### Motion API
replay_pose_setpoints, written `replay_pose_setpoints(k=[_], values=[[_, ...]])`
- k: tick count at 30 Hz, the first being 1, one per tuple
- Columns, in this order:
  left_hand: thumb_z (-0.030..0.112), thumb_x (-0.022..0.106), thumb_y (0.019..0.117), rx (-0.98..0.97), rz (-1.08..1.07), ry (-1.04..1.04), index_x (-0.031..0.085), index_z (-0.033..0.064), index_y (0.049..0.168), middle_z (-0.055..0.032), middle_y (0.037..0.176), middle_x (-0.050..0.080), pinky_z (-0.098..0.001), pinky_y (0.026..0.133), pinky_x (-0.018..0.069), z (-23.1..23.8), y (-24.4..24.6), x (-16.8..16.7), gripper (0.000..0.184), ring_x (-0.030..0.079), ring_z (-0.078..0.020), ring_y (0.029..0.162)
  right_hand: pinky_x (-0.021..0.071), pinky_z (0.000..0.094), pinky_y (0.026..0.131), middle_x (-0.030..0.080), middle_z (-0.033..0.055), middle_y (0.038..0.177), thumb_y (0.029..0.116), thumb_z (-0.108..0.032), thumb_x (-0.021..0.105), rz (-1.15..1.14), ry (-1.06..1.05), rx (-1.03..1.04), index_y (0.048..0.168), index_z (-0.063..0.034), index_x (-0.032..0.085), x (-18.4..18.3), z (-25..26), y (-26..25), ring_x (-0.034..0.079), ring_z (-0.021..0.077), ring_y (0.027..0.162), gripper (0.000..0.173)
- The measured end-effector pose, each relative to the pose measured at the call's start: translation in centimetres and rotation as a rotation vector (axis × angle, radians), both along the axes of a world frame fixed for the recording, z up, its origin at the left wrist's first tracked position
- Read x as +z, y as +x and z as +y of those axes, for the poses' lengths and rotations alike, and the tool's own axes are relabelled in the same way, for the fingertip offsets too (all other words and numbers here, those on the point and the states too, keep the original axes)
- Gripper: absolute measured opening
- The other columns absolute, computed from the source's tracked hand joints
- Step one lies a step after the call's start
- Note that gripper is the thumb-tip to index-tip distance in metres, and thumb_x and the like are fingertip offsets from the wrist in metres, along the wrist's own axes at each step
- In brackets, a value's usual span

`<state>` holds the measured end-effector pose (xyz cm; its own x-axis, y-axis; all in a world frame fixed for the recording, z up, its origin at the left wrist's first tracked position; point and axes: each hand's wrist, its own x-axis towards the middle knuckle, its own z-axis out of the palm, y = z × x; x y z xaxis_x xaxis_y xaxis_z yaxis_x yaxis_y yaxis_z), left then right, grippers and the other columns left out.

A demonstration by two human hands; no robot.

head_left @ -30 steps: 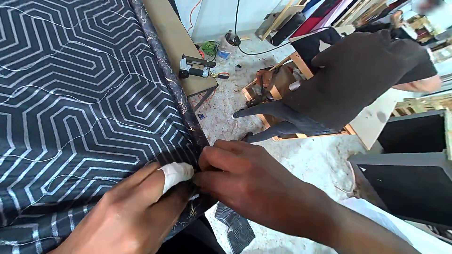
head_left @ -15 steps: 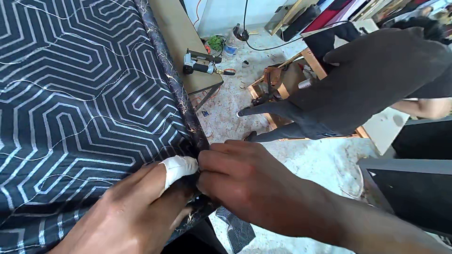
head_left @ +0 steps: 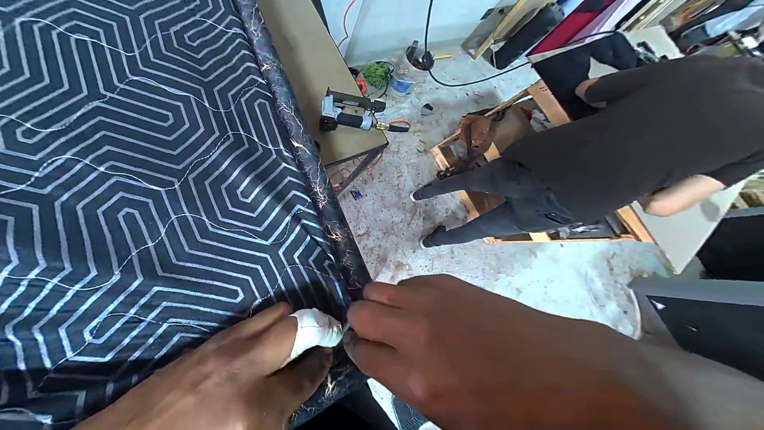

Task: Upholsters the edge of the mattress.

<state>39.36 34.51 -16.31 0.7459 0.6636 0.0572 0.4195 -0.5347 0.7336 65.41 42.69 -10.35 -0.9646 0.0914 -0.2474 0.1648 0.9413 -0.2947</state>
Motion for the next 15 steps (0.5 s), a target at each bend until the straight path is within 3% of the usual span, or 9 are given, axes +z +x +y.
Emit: replay_pose_setpoints(k=[4, 6, 7, 8, 9, 10, 15], values=[[0.012, 0.051, 0.1035, -0.047, 0.058, 0.002, 0.067, 0.0080, 0.132, -0.0160, 0.137, 0.062, -0.0413, 0.093, 0.0525, -0.1, -0.3, 0.6, 0.033, 0.060, -0.0340, 0.113, 0.0499, 0.0368, 0.055, 0.061, 0.0069, 0.096, 0.1003, -0.012, 0.050, -0.016, -0.013, -0.083, 0.112, -0.0093, 0.067, 0.1, -0.5, 0.9, 0.063, 0.0247, 0.082, 0.021], [0.014, 0.052, 0.1036, 0.006, 0.070, 0.077, 0.070, 0.0102, 0.129, -0.0123, 0.135, 0.063, -0.0429, 0.093, 0.0518, -0.7, -0.4, 0.6, 0.031, 0.060, -0.0320, 0.116, 0.0485, 0.0363, 0.055, 0.060, 0.0058, 0.095, 0.1000, -0.014, 0.050, 0.002, -0.032, -0.142, 0.119, -0.0122, 0.067, -0.2, -0.8, 1.4, 0.061, 0.0240, 0.080, 0.025], [0.016, 0.051, 0.1044, 0.034, 0.099, 0.123, 0.069, 0.0132, 0.131, -0.0073, 0.143, 0.061, -0.0466, 0.101, 0.0471, -1.1, -0.5, 0.6, 0.033, 0.055, -0.0310, 0.129, 0.0485, 0.0365, 0.057, 0.059, 0.0061, 0.095, 0.1010, -0.015, 0.050, 0.014, -0.042, -0.175, 0.122, -0.0134, 0.067, -0.4, -1.1, 1.6, 0.059, 0.0243, 0.080, 0.027], [0.018, 0.048, 0.1055, 0.039, 0.139, 0.166, 0.067, 0.0158, 0.136, -0.0014, 0.153, 0.054, -0.0534, 0.113, 0.0394, -1.2, -0.5, 0.5, 0.036, 0.043, -0.0312, 0.145, 0.0495, 0.0367, 0.059, 0.058, 0.0063, 0.095, 0.1010, -0.015, 0.051, 0.028, -0.044, -0.204, 0.125, -0.0147, 0.067, -0.5, -1.3, 1.8, 0.059, 0.0247, 0.081, 0.029], [0.019, 0.046, 0.1052, 0.024, 0.145, 0.175, 0.065, 0.0153, 0.139, 0.0004, 0.160, 0.047, -0.0625, 0.121, 0.0286, -1.2, -0.6, 0.4, 0.039, 0.030, -0.0342, 0.154, 0.0498, 0.0367, 0.061, 0.058, 0.0063, 0.095, 0.1010, -0.016, 0.052, 0.048, -0.038, -0.230, 0.127, -0.0162, 0.067, -0.6, -1.6, 1.8, 0.058, 0.0247, 0.082, 0.030], [0.020, 0.046, 0.1043, 0.008, 0.128, 0.171, 0.063, 0.0133, 0.140, -0.0001, 0.162, 0.044, -0.0651, 0.124, 0.0219, -1.2, -0.7, 0.1, 0.041, 0.023, -0.0355, 0.157, 0.0498, 0.0367, 0.061, 0.058, 0.0063, 0.095, 0.1008, -0.017, 0.053, 0.069, -0.023, -0.255, 0.128, -0.0178, 0.067, -0.6, -1.9, 1.8, 0.058, 0.0245, 0.083, 0.030], [0.023, 0.049, 0.1018, -0.039, 0.010, 0.155, 0.064, 0.0074, 0.138, -0.0071, 0.157, 0.050, -0.0488, 0.127, 0.0277, -0.9, -0.8, -0.8, 0.042, 0.034, -0.0301, 0.153, 0.0474, 0.0373, 0.064, 0.058, 0.0043, 0.096, 0.0985, -0.036, 0.058, 0.086, 0.061, -0.368, 0.125, -0.0271, 0.068, -0.8, -2.6, 1.7, 0.057, 0.0230, 0.084, 0.030]])
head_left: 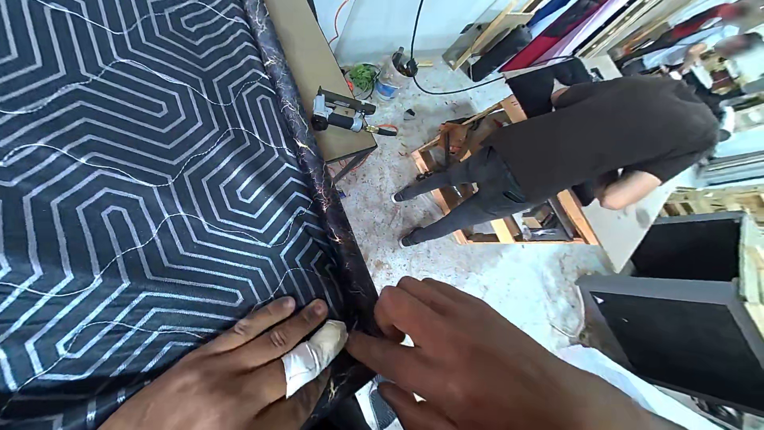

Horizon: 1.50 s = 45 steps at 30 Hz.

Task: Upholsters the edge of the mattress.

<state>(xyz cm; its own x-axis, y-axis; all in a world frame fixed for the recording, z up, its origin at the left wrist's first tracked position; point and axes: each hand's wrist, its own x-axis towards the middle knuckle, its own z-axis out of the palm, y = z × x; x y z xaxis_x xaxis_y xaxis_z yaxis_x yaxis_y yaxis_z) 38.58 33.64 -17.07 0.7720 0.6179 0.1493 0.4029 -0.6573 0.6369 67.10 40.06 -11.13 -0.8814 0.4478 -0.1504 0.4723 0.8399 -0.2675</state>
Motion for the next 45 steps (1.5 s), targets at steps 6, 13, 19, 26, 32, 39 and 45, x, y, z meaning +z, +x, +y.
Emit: replay_pose_setpoints(k=[6, 13, 19, 26, 32, 39, 45], values=[[0.020, 0.053, 0.0997, -0.015, -0.088, -0.061, 0.067, 0.0055, 0.133, -0.0116, 0.147, 0.059, -0.0494, 0.124, 0.0344, 0.2, 0.0, -0.4, 0.039, 0.045, -0.0319, 0.146, 0.0474, 0.0352, 0.062, 0.059, 0.0031, 0.093, 0.0978, -0.035, 0.059, 0.070, -0.022, -0.063, 0.126, -0.0251, 0.068, -0.7, -0.4, 0.9, 0.057, 0.0206, 0.082, 0.031], [0.032, 0.068, 0.0984, 0.265, -0.031, -0.031, 0.072, 0.0168, 0.127, -0.0107, 0.145, 0.060, -0.0470, 0.113, 0.0461, 0.4, 0.9, 0.2, 0.032, 0.051, -0.0290, 0.139, 0.0502, 0.0279, 0.063, 0.061, -0.0002, 0.096, 0.1035, -0.021, 0.057, 0.138, 0.011, -0.034, 0.107, -0.0194, 0.075, -0.3, 1.8, -0.3, 0.060, 0.0141, 0.084, 0.018], [0.021, 0.064, 0.1008, 0.430, -0.222, 0.094, 0.078, 0.0188, 0.108, 0.0016, 0.118, 0.074, -0.0360, 0.098, 0.0585, 0.5, 1.8, -0.7, 0.016, 0.069, -0.0143, 0.113, 0.0487, 0.0309, 0.063, 0.059, 0.0004, 0.095, 0.1033, -0.033, 0.058, 0.020, 0.088, 0.090, 0.097, -0.0165, 0.073, 0.3, 2.2, -2.1, 0.059, 0.0166, 0.085, 0.024], [0.014, 0.066, 0.1002, 0.321, -0.295, 0.084, 0.077, 0.0130, 0.111, -0.0071, 0.118, 0.074, -0.0347, 0.093, 0.0597, -0.5, 1.9, -0.8, 0.015, 0.071, -0.0188, 0.109, 0.0489, 0.0306, 0.063, 0.060, 0.0013, 0.092, 0.1038, -0.014, 0.050, 0.045, 0.039, 0.167, 0.088, -0.0125, 0.067, 0.0, 2.1, -1.9, 0.059, 0.0176, 0.086, 0.023], [0.009, 0.065, 0.0997, 0.189, -0.311, -0.046, 0.077, 0.0077, 0.111, -0.0105, 0.114, 0.075, -0.0370, 0.096, 0.0580, -0.5, 1.6, -0.5, 0.016, 0.071, -0.0239, 0.109, 0.0447, 0.0343, 0.050, 0.059, 0.0061, 0.092, 0.1033, -0.009, 0.047, -0.065, -0.033, 0.264, 0.101, -0.0093, 0.066, 0.6, 2.1, -1.3, 0.060, 0.0239, 0.080, 0.019], [0.009, 0.052, 0.1053, 0.064, -0.179, -0.081, 0.068, 0.0047, 0.130, -0.0118, 0.143, 0.063, -0.0457, 0.121, 0.0394, -0.6, 0.2, -0.6, 0.030, 0.052, -0.0303, 0.141, 0.0419, 0.0362, 0.047, 0.060, 0.0030, 0.081, 0.0998, -0.017, 0.050, -0.105, -0.100, 0.186, 0.139, -0.0156, 0.059, 0.6, 1.2, 0.8, 0.057, 0.0224, 0.065, 0.040], [0.020, 0.050, 0.1059, 0.089, -0.066, -0.027, 0.070, 0.0132, 0.129, -0.0005, 0.149, 0.059, -0.0502, 0.122, 0.0344, -0.6, 0.2, -0.5, 0.031, 0.044, -0.0276, 0.147, 0.0411, 0.0354, 0.046, 0.060, 0.0015, 0.077, 0.0974, -0.019, 0.052, -0.103, -0.072, 0.125, 0.141, -0.0167, 0.059, 0.9, 0.1, 1.0, 0.056, 0.0206, 0.061, 0.044]])
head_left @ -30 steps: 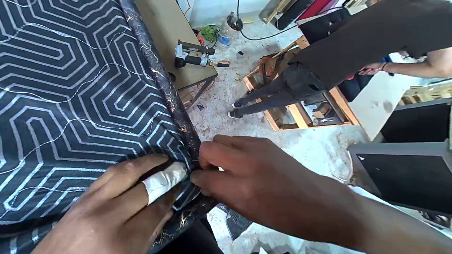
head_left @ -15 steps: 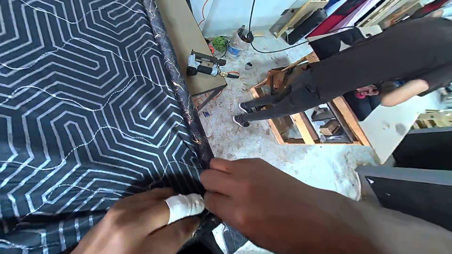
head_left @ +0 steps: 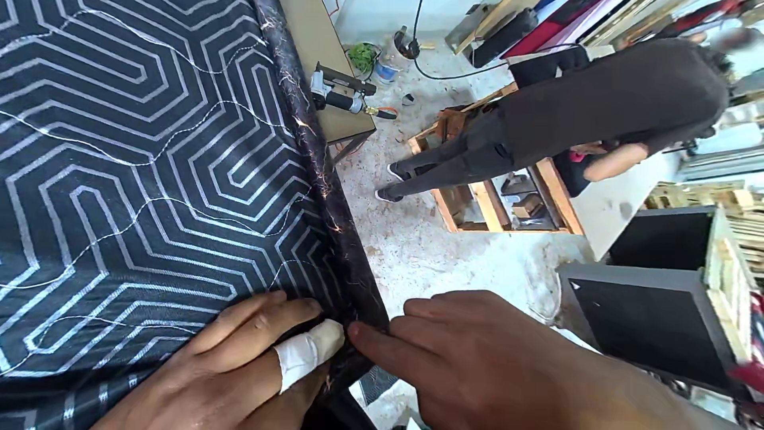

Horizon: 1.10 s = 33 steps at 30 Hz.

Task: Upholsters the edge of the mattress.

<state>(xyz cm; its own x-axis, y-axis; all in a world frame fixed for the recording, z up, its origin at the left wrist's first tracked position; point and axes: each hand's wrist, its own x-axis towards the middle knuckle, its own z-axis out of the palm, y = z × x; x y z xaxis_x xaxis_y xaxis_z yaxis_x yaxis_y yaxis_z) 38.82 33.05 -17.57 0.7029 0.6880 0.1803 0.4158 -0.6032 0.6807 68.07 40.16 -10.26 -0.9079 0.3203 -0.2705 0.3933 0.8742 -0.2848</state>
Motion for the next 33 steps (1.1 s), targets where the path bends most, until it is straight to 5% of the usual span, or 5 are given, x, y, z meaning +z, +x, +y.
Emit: replay_pose_setpoints(k=[11, 16, 20, 25, 33], values=[[0.026, 0.057, 0.1020, 0.013, -0.039, 0.017, 0.065, 0.0172, 0.138, -0.0050, 0.152, 0.055, -0.0484, 0.120, 0.0376, 0.1, 0.0, -0.2, 0.038, 0.047, -0.0285, 0.144, 0.0376, 0.0350, 0.040, 0.051, -0.0005, 0.061, 0.0951, -0.020, 0.054, -0.150, 0.085, 0.026, 0.101, -0.0119, 0.065, 1.0, -0.1, -2.9, 0.052, 0.0193, 0.049, 0.014], [0.032, 0.052, 0.1030, 0.005, 0.056, 0.051, 0.066, 0.0207, 0.136, 0.0040, 0.152, 0.055, -0.0456, 0.118, 0.0364, 0.2, 0.3, 0.0, 0.038, 0.046, -0.0242, 0.145, 0.0482, 0.0352, 0.051, 0.065, 0.0011, 0.081, 0.0994, -0.022, 0.050, -0.010, -0.023, -0.001, 0.127, -0.0144, 0.067, 0.7, 0.3, -0.8, 0.062, 0.0188, 0.065, 0.033], [0.033, 0.055, 0.1012, 0.009, 0.067, 0.051, 0.068, 0.0205, 0.134, 0.0032, 0.149, 0.058, -0.0451, 0.116, 0.0380, 0.4, 0.4, 0.2, 0.037, 0.048, -0.0234, 0.142, 0.0499, 0.0296, 0.058, 0.062, -0.0011, 0.088, 0.1007, -0.021, 0.053, 0.149, 0.057, -0.128, 0.102, -0.0179, 0.074, 1.2, 0.8, -1.1, 0.060, 0.0134, 0.077, 0.021], [0.038, 0.060, 0.0984, 0.000, 0.099, 0.100, 0.067, 0.0216, 0.136, 0.0017, 0.146, 0.060, -0.0466, 0.117, 0.0378, 0.2, 0.5, 0.2, 0.041, 0.049, -0.0243, 0.141, 0.0486, 0.0352, 0.065, 0.058, 0.0044, 0.098, 0.1000, -0.018, 0.055, 0.037, 0.163, 0.011, 0.086, -0.0153, 0.069, 0.3, 2.7, -3.8, 0.059, 0.0211, 0.090, 0.020], [0.041, 0.060, 0.0955, 0.011, 0.081, 0.176, 0.067, 0.0242, 0.134, 0.0060, 0.143, 0.061, -0.0441, 0.114, 0.0394, 0.0, 0.6, 0.0, 0.043, 0.050, -0.0201, 0.138, 0.0514, 0.0403, 0.078, 0.059, 0.0078, 0.105, 0.0966, -0.016, 0.059, -0.143, 0.212, 0.174, 0.083, -0.0121, 0.067, 1.6, 3.2, -6.3, 0.058, 0.0267, 0.104, 0.016]])
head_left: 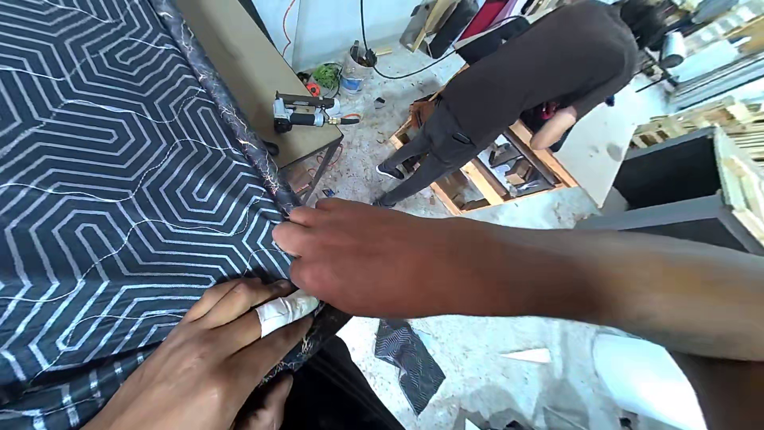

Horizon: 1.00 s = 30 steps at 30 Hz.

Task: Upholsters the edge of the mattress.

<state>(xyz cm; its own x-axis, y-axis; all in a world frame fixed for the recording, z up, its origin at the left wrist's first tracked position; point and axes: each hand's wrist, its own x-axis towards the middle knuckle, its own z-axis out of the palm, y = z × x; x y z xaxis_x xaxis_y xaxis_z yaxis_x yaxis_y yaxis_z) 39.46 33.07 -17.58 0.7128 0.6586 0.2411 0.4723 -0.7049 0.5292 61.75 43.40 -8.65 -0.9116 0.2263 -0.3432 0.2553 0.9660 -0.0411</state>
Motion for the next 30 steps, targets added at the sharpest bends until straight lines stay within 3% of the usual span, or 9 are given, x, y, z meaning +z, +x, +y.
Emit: replay_pose_setpoints(k=[7, 11, 14, 19, 22, 25, 30], values=[[0.043, 0.060, 0.0943, 0.010, -0.026, 0.047, 0.067, 0.0264, 0.134, 0.0073, 0.143, 0.061, -0.0434, 0.115, 0.0404, -0.1, -0.1, -0.5, 0.043, 0.050, -0.0176, 0.138, 0.0491, 0.0376, 0.078, 0.058, 0.0037, 0.093, 0.0904, -0.016, 0.069, 0.012, -0.094, -0.001, 0.077, -0.0144, 0.067, 0.1, 0.9, -0.2, 0.058, 0.0221, 0.096, 0.014], [0.043, 0.059, 0.0952, 0.009, -0.032, 0.052, 0.067, 0.0268, 0.134, 0.0069, 0.143, 0.061, -0.0437, 0.116, 0.0397, -0.2, 0.0, -0.6, 0.043, 0.049, -0.0181, 0.140, 0.0521, 0.0278, 0.075, 0.059, -0.0022, 0.101, 0.1004, -0.015, 0.055, 0.183, -0.191, -0.289, 0.096, -0.0204, 0.076, 2.2, 3.1, 1.9, 0.059, 0.0096, 0.094, 0.023], [0.043, 0.060, 0.0947, 0.013, -0.035, 0.052, 0.068, 0.0267, 0.133, 0.0061, 0.142, 0.062, -0.0447, 0.116, 0.0403, -0.2, 0.0, -0.6, 0.042, 0.050, -0.0183, 0.139, 0.0506, 0.0230, 0.073, 0.058, -0.0055, 0.102, 0.1005, -0.014, 0.052, 0.234, -0.199, -0.327, 0.100, -0.0251, 0.078, 2.5, 3.1, 3.5, 0.057, 0.0049, 0.093, 0.028], [0.042, 0.062, 0.0935, 0.013, -0.033, 0.051, 0.068, 0.0266, 0.133, 0.0062, 0.142, 0.062, -0.0451, 0.116, 0.0410, -0.2, 0.0, -0.6, 0.043, 0.051, -0.0185, 0.138, 0.0507, 0.0249, 0.077, 0.058, -0.0021, 0.103, 0.0994, -0.017, 0.057, 0.228, -0.192, -0.244, 0.104, -0.0245, 0.079, 1.4, 1.0, 3.8, 0.057, 0.0094, 0.098, 0.023], [0.042, 0.062, 0.0935, 0.013, -0.019, 0.051, 0.068, 0.0274, 0.134, 0.0056, 0.141, 0.063, -0.0451, 0.115, 0.0413, -0.2, 0.0, -0.5, 0.043, 0.051, -0.0190, 0.138, 0.0524, 0.0320, 0.078, 0.057, 0.0028, 0.106, 0.0951, -0.013, 0.062, 0.155, -0.142, -0.182, 0.104, -0.0234, 0.079, 0.6, 0.1, 3.3, 0.057, 0.0172, 0.102, 0.022], [0.041, 0.062, 0.0936, 0.015, -0.020, 0.046, 0.068, 0.0274, 0.133, 0.0064, 0.140, 0.063, -0.0454, 0.116, 0.0410, -0.3, 0.1, -0.3, 0.043, 0.051, -0.0186, 0.138, 0.0517, 0.0372, 0.076, 0.055, 0.0064, 0.106, 0.0929, -0.013, 0.063, 0.084, -0.077, -0.136, 0.097, -0.0197, 0.076, -0.3, -0.6, 2.6, 0.056, 0.0233, 0.102, 0.015], [0.041, 0.062, 0.0935, 0.022, -0.024, 0.051, 0.068, 0.0277, 0.133, 0.0062, 0.141, 0.063, -0.0444, 0.115, 0.0412, -0.4, 0.2, -0.3, 0.042, 0.051, -0.0181, 0.138, 0.0516, 0.0365, 0.070, 0.055, 0.0062, 0.103, 0.0929, -0.017, 0.065, 0.042, -0.008, -0.142, 0.090, -0.0162, 0.071, -0.3, -1.3, 1.6, 0.057, 0.0227, 0.098, 0.007]])
